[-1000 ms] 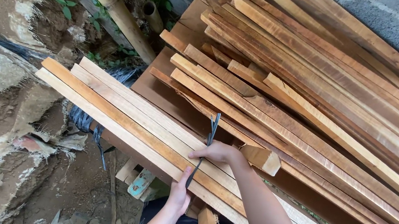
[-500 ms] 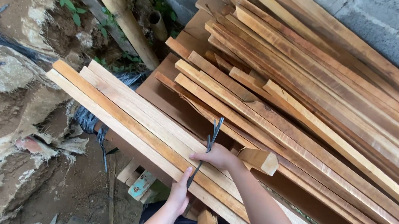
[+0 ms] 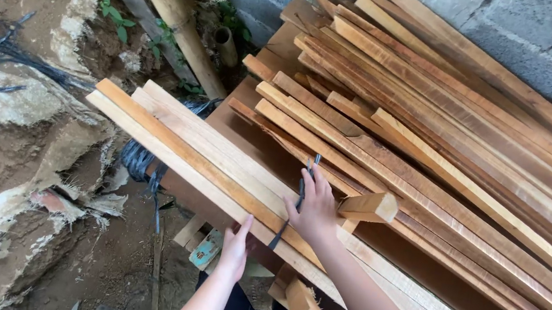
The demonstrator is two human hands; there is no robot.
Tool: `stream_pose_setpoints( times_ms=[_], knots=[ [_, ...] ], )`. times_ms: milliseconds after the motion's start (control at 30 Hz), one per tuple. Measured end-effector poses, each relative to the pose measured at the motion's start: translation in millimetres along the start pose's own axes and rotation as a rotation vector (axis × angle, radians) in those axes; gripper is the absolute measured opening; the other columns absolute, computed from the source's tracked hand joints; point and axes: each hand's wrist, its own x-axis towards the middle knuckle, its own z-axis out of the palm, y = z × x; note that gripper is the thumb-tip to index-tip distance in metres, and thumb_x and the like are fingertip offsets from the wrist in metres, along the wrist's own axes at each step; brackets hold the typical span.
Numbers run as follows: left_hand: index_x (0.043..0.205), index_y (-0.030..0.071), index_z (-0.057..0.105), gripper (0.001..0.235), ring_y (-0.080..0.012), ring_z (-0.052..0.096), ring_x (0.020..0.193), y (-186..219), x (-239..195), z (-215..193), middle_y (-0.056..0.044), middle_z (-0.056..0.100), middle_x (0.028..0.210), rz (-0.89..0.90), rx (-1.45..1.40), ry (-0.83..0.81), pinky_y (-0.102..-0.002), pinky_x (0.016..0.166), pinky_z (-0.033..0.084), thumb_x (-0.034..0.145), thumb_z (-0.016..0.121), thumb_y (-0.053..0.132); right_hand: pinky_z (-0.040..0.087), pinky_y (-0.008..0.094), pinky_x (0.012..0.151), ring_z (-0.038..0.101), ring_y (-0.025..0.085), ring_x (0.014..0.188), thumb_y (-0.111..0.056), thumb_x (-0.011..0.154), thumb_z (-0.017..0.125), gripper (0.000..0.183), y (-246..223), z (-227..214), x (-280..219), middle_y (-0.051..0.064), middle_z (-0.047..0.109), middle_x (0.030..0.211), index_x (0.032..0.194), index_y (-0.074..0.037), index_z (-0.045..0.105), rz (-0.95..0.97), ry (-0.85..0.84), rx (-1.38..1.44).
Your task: The person aligns several long wooden planks on a wooden workbench. They then use black plastic zip ties to secure the planks together, wrapping the ties around the stack and pulling them tight to form a bundle.
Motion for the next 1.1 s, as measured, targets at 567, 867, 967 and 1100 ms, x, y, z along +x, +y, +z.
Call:
stream_pose_setpoints(
  times_ms=[567,867,967,1100],
  knots=[
    [0.117,0.007,0.074,0.031,-0.0148,0.074,0.084,134,99,-180,-0.011,0.077,0.107,0.531,0.862,0.221,-0.031,0.078,0.058,0.093,0.073,0.027,0.055,0.042,0.087,0.068,0.031,0.099,-0.032,0.092,0.068,0.036,-187,102,35,0.01,0.071,0.107,0.12,-0.01,0.064,-0.134,-0.99,0.174],
    [0.109,0.011,0.071,0.019,-0.0311,0.069,0.096,216,128,-187,-0.012,0.067,0.115,0.619,1.37,0.112,-0.043,0.082,0.056,0.093,0.066,0.02,0.056,0.044,0.092,0.071,0.036,0.103,-0.031,0.097,0.064,0.031,-151,352,10,0.017,0.073,0.116,0.117,-0.007,0.068,0.335,-0.395,0.363],
    [0.108,0.012,0.071,0.02,-0.033,0.066,0.105,215,143,-204,-0.011,0.066,0.12,0.755,1.542,-0.048,-0.045,0.087,0.055,0.091,0.064,0.019,0.056,0.048,0.086,0.071,0.037,0.094,-0.037,0.097,0.058,0.035,-166,373,26,0.017,0.074,0.103,0.123,-0.013,0.065,0.58,-0.409,0.249],
    [0.113,0.011,0.07,0.027,-0.0312,0.062,0.111,227,147,-211,-0.012,0.062,0.127,0.772,1.667,-0.141,-0.047,0.091,0.051,0.091,0.063,0.024,0.057,0.046,0.08,0.072,0.032,0.09,-0.048,0.086,0.066,0.035,-206,356,54,0.009,0.076,0.1,0.102,-0.018,0.074,0.802,-0.19,0.183]
  ],
)
